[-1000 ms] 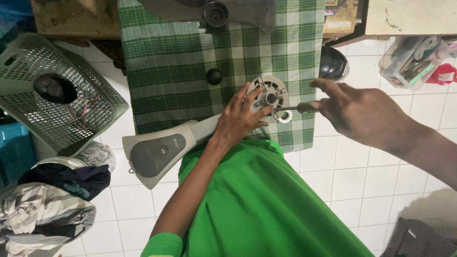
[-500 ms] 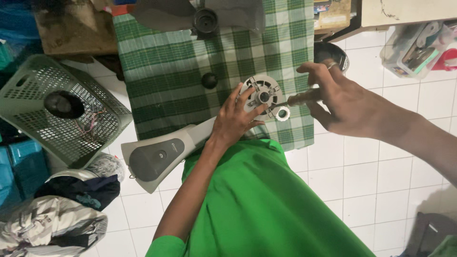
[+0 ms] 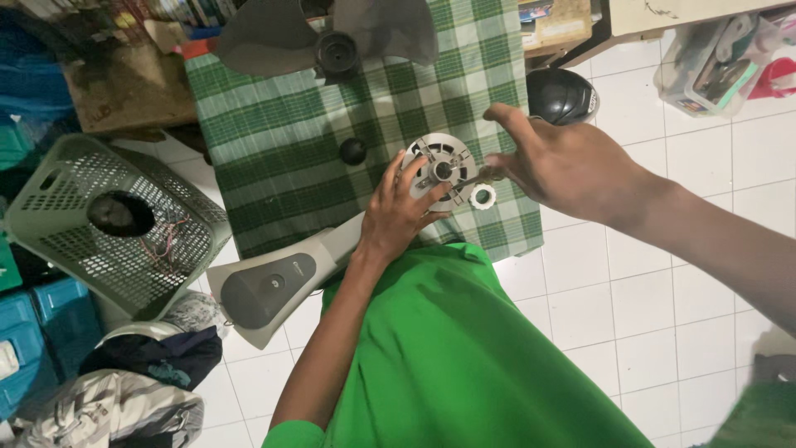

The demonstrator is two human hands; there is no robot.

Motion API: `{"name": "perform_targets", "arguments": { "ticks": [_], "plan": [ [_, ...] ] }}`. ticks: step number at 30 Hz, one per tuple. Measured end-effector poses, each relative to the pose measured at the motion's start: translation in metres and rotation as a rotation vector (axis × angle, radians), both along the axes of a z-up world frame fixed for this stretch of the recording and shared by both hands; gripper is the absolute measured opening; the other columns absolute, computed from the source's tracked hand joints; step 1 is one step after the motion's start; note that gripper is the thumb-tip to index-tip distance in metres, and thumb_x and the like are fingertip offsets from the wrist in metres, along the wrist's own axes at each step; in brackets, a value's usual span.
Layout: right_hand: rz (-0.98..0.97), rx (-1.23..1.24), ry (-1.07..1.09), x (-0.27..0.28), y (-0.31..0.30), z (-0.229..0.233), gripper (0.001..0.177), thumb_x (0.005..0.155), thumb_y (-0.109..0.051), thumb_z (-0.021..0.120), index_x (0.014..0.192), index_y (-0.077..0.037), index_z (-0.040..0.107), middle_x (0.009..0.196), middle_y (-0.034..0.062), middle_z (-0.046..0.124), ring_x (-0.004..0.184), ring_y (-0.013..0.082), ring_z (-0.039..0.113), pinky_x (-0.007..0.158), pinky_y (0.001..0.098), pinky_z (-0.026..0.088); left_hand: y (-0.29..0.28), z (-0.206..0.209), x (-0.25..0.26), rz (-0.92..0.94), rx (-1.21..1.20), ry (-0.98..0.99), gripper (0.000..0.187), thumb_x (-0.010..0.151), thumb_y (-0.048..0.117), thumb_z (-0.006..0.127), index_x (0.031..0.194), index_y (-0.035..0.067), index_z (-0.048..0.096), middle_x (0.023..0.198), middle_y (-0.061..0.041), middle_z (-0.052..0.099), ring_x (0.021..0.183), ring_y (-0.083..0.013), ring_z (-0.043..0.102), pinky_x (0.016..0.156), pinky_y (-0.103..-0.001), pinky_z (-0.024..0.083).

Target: The person assembles a table fan by attaching the fan blade hub to the motor housing and securing the fan blades. They use a screwdriver to tighten the central nut and then attach the fan head to the stand.

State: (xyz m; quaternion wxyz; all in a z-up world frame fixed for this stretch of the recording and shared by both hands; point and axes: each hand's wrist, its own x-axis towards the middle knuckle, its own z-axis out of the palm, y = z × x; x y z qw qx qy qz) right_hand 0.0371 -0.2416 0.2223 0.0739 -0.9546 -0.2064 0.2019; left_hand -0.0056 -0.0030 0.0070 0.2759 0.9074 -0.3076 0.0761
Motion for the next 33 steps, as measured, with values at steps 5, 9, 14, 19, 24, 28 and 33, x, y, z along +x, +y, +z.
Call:
{"name": "perform_targets", "arguments": {
  "ticks": [5,9,14,19,24,28,33],
  "plan": [
    [0.104,0.285,-0.109,0.001,-0.003,0.000,0.066,0.095,-0.030,0.059,0.146,0.003,0.033,0.106,0.0340,0.062,0.065,0.0362,0.071,0.057,0.0400,0.060,0.003,-0.003,0.000,-0.012,-0.019,0.039,0.065,0.085,0.049,0.080,0.141,0.038,0.049,0.153,-0.006,0.040,0.149,-0.0396,0.036,0.109,-0.052,0.052],
    [0.008,-0.015,0.066,-0.004,0.000,-0.002,0.064,0.103,-0.036,0.054,0.152,-0.005,0.027,0.112,0.0228,0.064,0.074,0.0346,0.074,0.063,0.0401,0.062,0.003,-0.004,0.002,-0.011,-0.059,0.071,0.090,0.084,0.055,0.080,0.152,0.019,0.032,0.156,-0.007,0.043,0.152,-0.0381,0.036,0.108,-0.049,0.053],
    [0.139,0.217,-0.110,-0.008,0.001,-0.002,0.059,0.097,-0.026,0.061,0.143,0.000,0.034,0.111,0.0305,0.061,0.065,0.0371,0.071,0.057,0.0411,0.061,0.002,0.001,0.004,0.016,-0.007,0.127,0.098,0.080,0.057,0.081,0.151,0.005,0.038,0.151,-0.011,0.047,0.149,-0.0365,0.037,0.106,-0.047,0.053],
    [0.193,0.106,-0.140,-0.012,0.001,-0.001,0.057,0.100,-0.031,0.059,0.142,-0.001,0.035,0.120,0.0312,0.056,0.069,0.0406,0.071,0.056,0.0414,0.061,0.001,0.004,0.004,0.025,-0.021,0.115,0.097,0.079,0.057,0.082,0.150,0.004,0.041,0.149,-0.012,0.050,0.148,-0.0371,0.039,0.107,-0.046,0.052],
    [0.169,-0.018,-0.104,-0.010,0.001,0.001,0.064,0.094,-0.035,0.056,0.145,-0.002,0.034,0.117,0.0278,0.056,0.074,0.0407,0.071,0.062,0.0451,0.060,0.001,0.002,0.004,0.030,-0.015,0.121,0.097,0.077,0.057,0.082,0.149,0.005,0.042,0.149,-0.011,0.050,0.147,-0.0363,0.039,0.108,-0.047,0.052],
    [0.102,0.201,-0.014,-0.011,0.000,0.001,0.059,0.095,-0.026,0.057,0.141,0.005,0.037,0.118,0.0322,0.055,0.062,0.0391,0.069,0.055,0.0431,0.059,0.001,0.000,0.004,0.026,-0.006,0.112,0.102,0.077,0.059,0.081,0.150,0.002,0.038,0.150,-0.013,0.049,0.147,-0.0369,0.040,0.109,-0.047,0.052],
    [0.125,0.038,-0.129,-0.014,0.001,-0.004,0.061,0.100,-0.037,0.059,0.141,0.003,0.039,0.110,0.0248,0.063,0.070,0.0359,0.070,0.056,0.0406,0.059,0.002,0.002,0.004,0.025,-0.116,0.114,0.114,0.079,0.057,0.083,0.156,-0.005,0.025,0.157,-0.023,0.039,0.147,-0.0404,0.038,0.110,-0.049,0.050]
  ]
}}
